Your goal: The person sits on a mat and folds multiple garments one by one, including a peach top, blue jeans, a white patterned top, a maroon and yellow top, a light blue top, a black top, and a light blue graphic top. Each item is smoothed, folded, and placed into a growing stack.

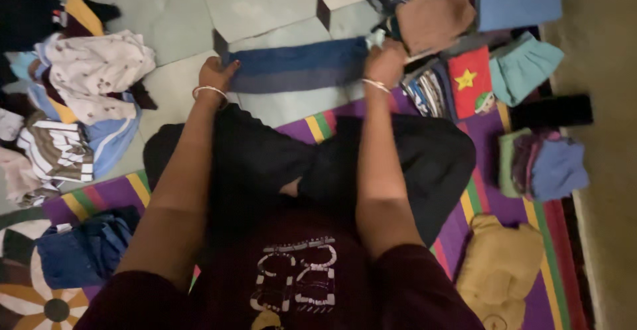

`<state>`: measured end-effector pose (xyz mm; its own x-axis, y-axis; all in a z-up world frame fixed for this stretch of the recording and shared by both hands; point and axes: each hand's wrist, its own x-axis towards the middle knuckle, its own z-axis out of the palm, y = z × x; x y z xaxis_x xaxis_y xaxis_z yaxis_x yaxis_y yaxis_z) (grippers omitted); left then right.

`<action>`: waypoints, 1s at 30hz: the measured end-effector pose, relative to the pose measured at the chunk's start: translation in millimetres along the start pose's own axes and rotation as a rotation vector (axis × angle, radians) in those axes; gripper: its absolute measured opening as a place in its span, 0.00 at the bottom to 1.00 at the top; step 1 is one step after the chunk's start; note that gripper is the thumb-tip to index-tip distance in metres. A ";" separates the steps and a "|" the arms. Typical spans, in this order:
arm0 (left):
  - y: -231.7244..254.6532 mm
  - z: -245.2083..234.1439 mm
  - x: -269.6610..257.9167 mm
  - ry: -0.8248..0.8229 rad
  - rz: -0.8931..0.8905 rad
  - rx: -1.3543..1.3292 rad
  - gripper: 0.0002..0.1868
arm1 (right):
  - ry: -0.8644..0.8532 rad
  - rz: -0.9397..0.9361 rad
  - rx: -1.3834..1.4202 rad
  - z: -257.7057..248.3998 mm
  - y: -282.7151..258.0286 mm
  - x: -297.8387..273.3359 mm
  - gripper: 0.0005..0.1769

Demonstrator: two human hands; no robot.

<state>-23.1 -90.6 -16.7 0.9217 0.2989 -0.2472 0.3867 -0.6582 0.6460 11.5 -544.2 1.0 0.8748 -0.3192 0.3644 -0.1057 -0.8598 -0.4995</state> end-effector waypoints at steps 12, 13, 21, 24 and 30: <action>28.0 -9.0 -19.2 -0.153 -0.072 -0.461 0.34 | -0.568 -0.050 0.588 -92.7 -74.7 -16.3 0.21; 37.1 -13.0 -22.6 -0.100 0.008 -0.380 0.34 | -0.610 -0.096 0.493 -104.7 -71.0 -10.7 0.20; 160.0 44.4 -68.9 0.289 0.558 -0.029 0.39 | -0.688 -0.091 0.060 -149.5 -40.1 22.3 0.22; 207.2 97.4 -86.8 0.405 0.703 0.101 0.41 | -0.722 -0.066 0.111 -146.4 -37.1 28.5 0.26; 241.4 164.1 -113.0 -0.054 0.282 0.158 0.32 | -0.884 -0.099 0.198 -157.7 -29.5 14.6 0.30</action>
<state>-28.9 -396.6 48.6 0.9918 0.0548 -0.1154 0.1117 -0.8104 0.5751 -47.2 -586.3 145.0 0.9280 0.2441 -0.2815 0.0009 -0.7570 -0.6534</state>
